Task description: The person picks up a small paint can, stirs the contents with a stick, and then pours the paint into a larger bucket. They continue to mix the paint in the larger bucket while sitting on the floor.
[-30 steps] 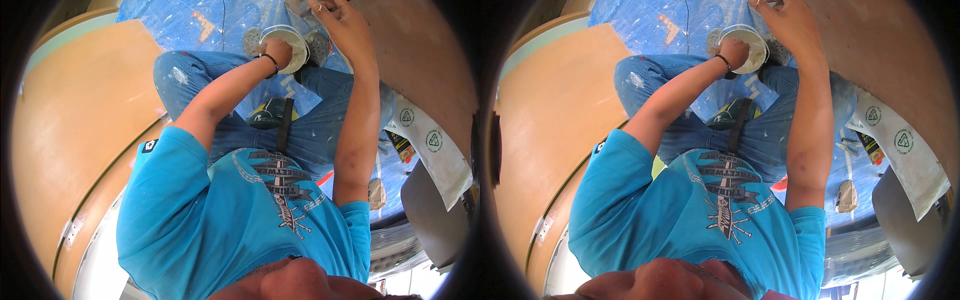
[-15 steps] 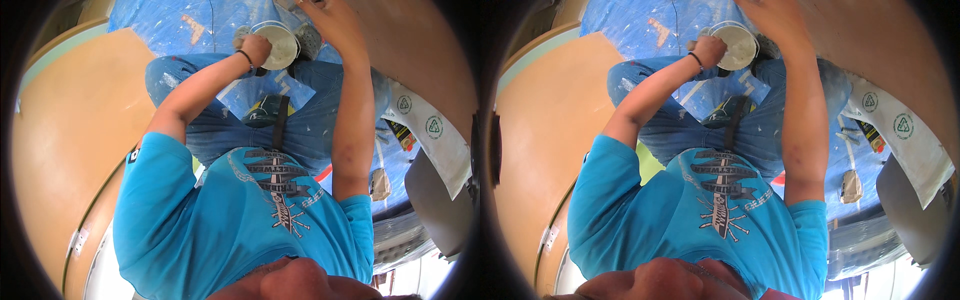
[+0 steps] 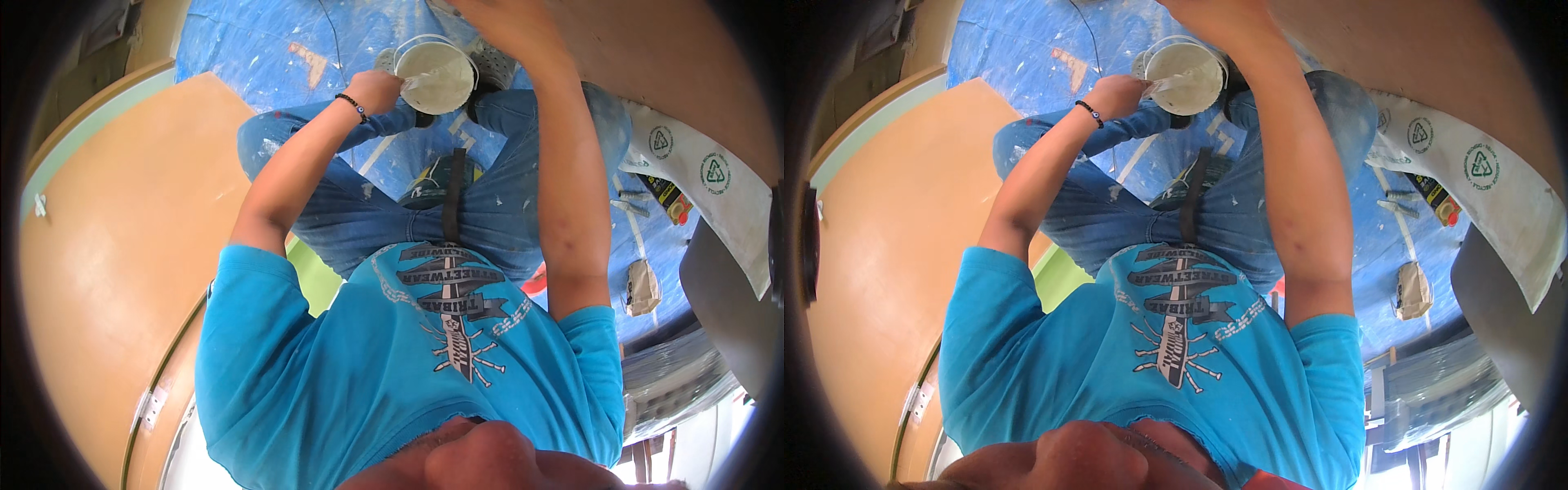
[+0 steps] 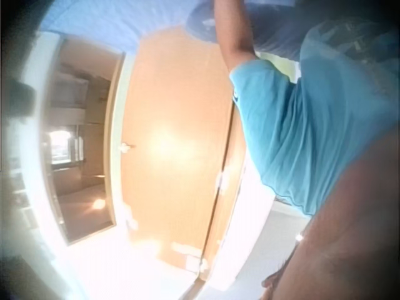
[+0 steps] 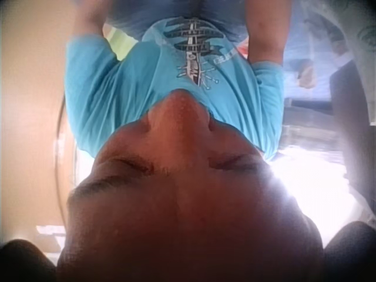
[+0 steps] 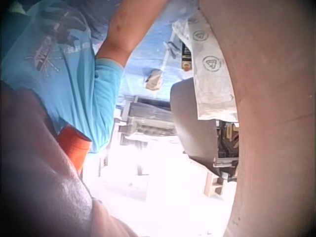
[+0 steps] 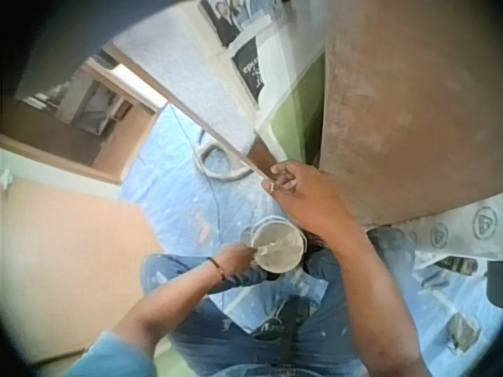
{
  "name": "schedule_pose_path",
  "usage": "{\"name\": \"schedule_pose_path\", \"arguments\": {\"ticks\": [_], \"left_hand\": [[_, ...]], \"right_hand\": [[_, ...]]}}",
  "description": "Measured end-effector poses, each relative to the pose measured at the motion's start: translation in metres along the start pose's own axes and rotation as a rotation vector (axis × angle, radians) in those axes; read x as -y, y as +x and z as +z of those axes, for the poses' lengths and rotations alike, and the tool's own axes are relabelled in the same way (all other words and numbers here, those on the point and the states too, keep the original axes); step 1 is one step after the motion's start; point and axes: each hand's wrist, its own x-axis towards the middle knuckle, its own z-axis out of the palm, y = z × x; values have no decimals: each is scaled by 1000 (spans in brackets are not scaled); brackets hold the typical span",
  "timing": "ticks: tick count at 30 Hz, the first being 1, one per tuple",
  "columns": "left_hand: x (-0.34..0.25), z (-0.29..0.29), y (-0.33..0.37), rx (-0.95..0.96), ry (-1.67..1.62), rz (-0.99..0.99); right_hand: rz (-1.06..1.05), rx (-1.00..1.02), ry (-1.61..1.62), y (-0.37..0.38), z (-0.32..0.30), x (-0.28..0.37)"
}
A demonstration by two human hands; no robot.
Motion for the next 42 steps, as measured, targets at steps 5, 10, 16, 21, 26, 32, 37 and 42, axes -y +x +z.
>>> {"name": "schedule_pose_path", "arguments": {"ticks": [5,10,16,21,26,32,37,42], "left_hand": [[2,-13,-4,235,-227,-92],[-1,-14,6,71,-54,139],[-14,-13,18,123,-17,39],[-35,-2,30,96,-67,-35],[-56,37,19,-23,-250,-207],[-60,76,5,-192,-442,-282],[-57,91,9,-222,-429,-275],[-54,81,-3,-267,-464,-310]], "right_hand": [[4,16,11,1,-2,1],[51,29,11,0,-5,5],[7,0,8,2,0,2],[54,22,-3,1,-2,1],[-19,-20,-55,2,0,2],[-4,19,-78,1,-5,4],[9,-10,10,-1,-4,3],[22,33,7,2,-2,0]]}}
